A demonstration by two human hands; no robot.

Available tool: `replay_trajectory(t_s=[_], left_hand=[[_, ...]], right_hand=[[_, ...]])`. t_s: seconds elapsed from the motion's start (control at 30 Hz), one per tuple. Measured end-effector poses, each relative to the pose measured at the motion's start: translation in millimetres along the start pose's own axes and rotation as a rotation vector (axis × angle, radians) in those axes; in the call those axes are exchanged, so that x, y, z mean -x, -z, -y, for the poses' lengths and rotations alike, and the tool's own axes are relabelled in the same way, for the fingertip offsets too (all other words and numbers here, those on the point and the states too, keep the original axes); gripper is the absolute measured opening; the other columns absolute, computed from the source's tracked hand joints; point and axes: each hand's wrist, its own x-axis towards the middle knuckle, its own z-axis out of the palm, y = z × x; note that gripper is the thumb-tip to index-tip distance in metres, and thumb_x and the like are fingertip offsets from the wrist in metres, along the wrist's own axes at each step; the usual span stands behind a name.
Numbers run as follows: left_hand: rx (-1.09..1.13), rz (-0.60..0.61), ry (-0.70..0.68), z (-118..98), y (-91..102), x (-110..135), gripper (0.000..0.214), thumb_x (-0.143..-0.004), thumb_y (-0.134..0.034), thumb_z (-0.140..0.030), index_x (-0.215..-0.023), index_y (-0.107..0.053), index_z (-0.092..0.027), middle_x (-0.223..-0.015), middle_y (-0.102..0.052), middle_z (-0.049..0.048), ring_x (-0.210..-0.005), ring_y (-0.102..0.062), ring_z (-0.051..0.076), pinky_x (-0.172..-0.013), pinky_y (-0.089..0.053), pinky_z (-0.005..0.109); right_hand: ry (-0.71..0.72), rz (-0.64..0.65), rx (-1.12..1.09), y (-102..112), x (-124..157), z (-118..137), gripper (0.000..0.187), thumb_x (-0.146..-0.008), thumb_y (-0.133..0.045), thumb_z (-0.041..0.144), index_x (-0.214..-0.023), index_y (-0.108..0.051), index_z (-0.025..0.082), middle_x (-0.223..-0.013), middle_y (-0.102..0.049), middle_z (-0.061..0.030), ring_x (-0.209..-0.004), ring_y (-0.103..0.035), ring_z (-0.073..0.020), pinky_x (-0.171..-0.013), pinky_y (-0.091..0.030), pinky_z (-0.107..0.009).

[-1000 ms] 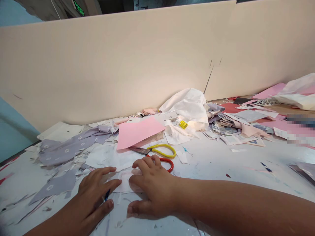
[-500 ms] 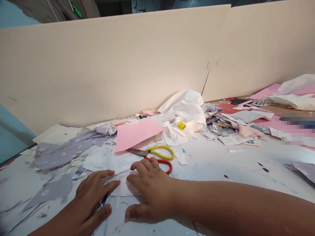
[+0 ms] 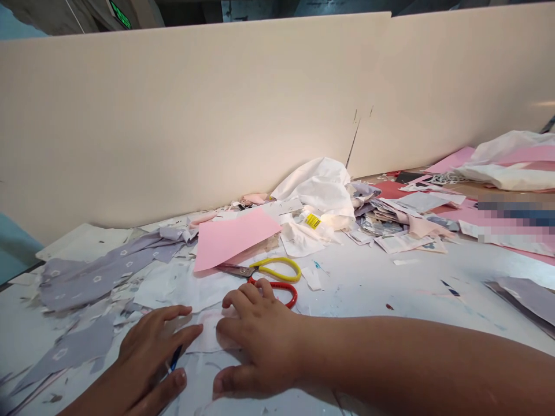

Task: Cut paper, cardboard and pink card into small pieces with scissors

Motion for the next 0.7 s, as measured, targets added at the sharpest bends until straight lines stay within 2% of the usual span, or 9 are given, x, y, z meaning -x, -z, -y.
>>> replay_trajectory(t_s=[0.27,0.43,0.7], left_hand=[[0.031,0.054,0.015,-4.4,7.3,-1.2,0.028,-0.077,-0.049,-0.041,-0.102,-0.056,-0.029,-0.118,-0.047,0.0067,-0.112,-0.038,0.027,-0.09,-0.035,0.047],[0.032,0.067,-0.02,-3.9,8.2,-1.3,0.027,-0.078,-0.049,-0.04,-0.101,-0.057,-0.03,-0.117,-0.048,0.0066,-0.111,-0.039,0.027,-0.093,-0.03,0.05],[0.017,0.065,-0.033,-6.3,9.8,-2.3,0.026,-0.078,-0.048,-0.041,-0.098,-0.06,-0.03,-0.116,-0.048,0.0062,-0.11,-0.039,0.027,-0.09,-0.035,0.046]], right_hand=[[0.024,-0.009,-0.031,-1.5,-0.4,1.1,0.048,-0.068,-0.049,0.064,-0.094,-0.057,0.025,-0.112,-0.041,-0.0078,-0.107,-0.033,-0.0277,-0.093,-0.017,-0.05],[0.037,-0.009,-0.037,-0.8,0.1,1.3,0.045,-0.067,-0.053,0.06,-0.098,-0.058,0.027,-0.112,-0.041,-0.0075,-0.107,-0.033,-0.0277,-0.093,-0.015,-0.051],[0.051,0.017,-0.035,0.3,0.2,0.9,0.045,-0.067,-0.053,0.06,-0.1,-0.058,0.03,-0.114,-0.04,-0.0072,-0.109,-0.033,-0.0278,-0.092,-0.016,-0.051]])
